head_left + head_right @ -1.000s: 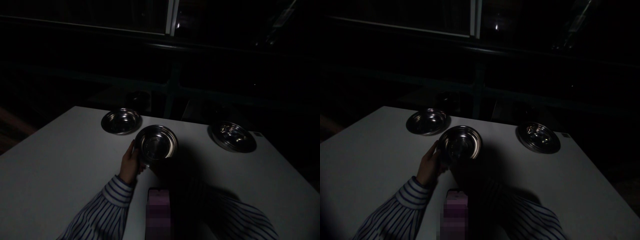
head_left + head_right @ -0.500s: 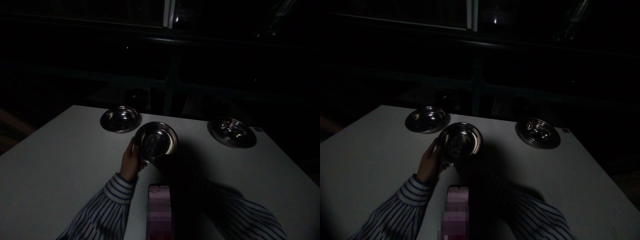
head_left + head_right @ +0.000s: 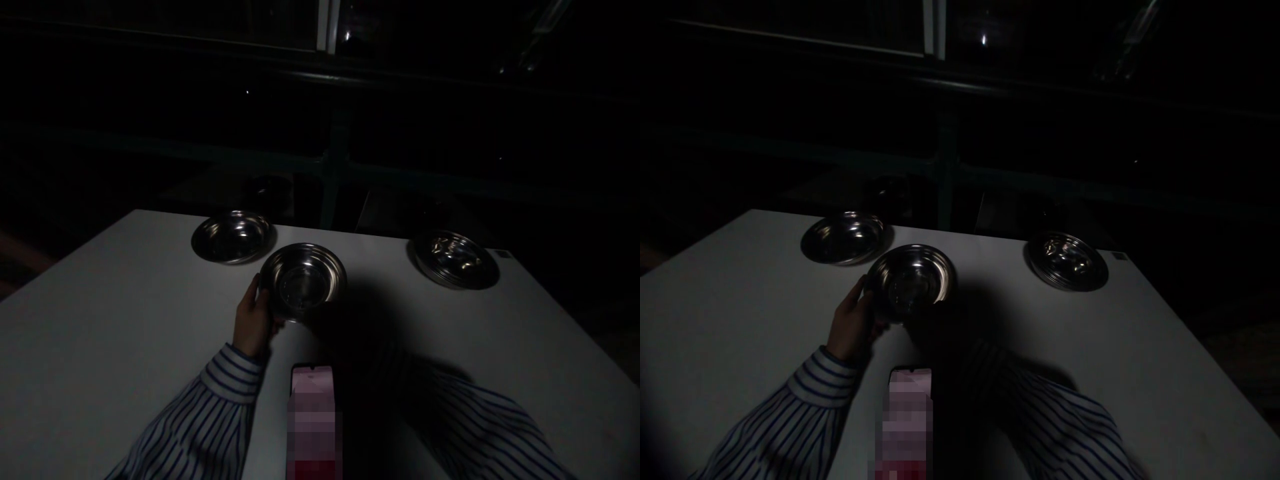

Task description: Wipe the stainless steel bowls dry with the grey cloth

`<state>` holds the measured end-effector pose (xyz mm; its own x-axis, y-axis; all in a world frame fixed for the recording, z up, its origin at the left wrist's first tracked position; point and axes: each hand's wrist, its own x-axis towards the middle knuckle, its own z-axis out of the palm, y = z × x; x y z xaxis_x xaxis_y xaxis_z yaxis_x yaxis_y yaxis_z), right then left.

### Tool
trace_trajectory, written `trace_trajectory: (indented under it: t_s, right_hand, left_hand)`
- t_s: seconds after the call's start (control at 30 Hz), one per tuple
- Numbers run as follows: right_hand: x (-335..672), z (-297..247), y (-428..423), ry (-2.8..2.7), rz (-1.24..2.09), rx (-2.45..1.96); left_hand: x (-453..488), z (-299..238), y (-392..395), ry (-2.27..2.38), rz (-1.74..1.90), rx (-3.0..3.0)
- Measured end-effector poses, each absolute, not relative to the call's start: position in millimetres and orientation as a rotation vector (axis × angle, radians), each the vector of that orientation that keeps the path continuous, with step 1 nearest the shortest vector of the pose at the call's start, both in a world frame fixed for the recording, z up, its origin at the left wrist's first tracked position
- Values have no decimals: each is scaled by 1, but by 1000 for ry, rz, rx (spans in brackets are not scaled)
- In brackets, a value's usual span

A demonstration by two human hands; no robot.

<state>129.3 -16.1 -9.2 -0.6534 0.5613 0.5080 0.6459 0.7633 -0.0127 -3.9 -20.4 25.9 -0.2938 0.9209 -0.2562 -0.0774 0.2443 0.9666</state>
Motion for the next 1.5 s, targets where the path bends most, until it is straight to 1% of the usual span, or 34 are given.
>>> trace_trajectory:
  t_s: [0.17,0.37,0.6,0.8,1.03,1.27,1.5]
  right_hand:
    - [128,-1,-28,-2466,-277,-887]
    - [151,1,-25,-2468,-252,-987]
    - [137,4,-30,-2499,-250,-972]
    - [163,12,-34,-2489,-234,-1034]
    - [146,16,-40,-2481,-213,-1046]
    - [185,18,-42,-2483,-192,-1089]
    - [162,16,-45,-2475,-175,-1112]
  left_hand:
    - [-5,24,-18,1509,1312,806]
    - [-5,28,-18,1483,1292,810]
    - [-4,28,-18,1504,1338,782]
    - [-4,28,-18,1527,1326,805]
    - [-2,33,-18,1548,1364,763]
    - [-4,27,-17,1522,1356,759]
    - [-5,25,-17,1579,1376,791]
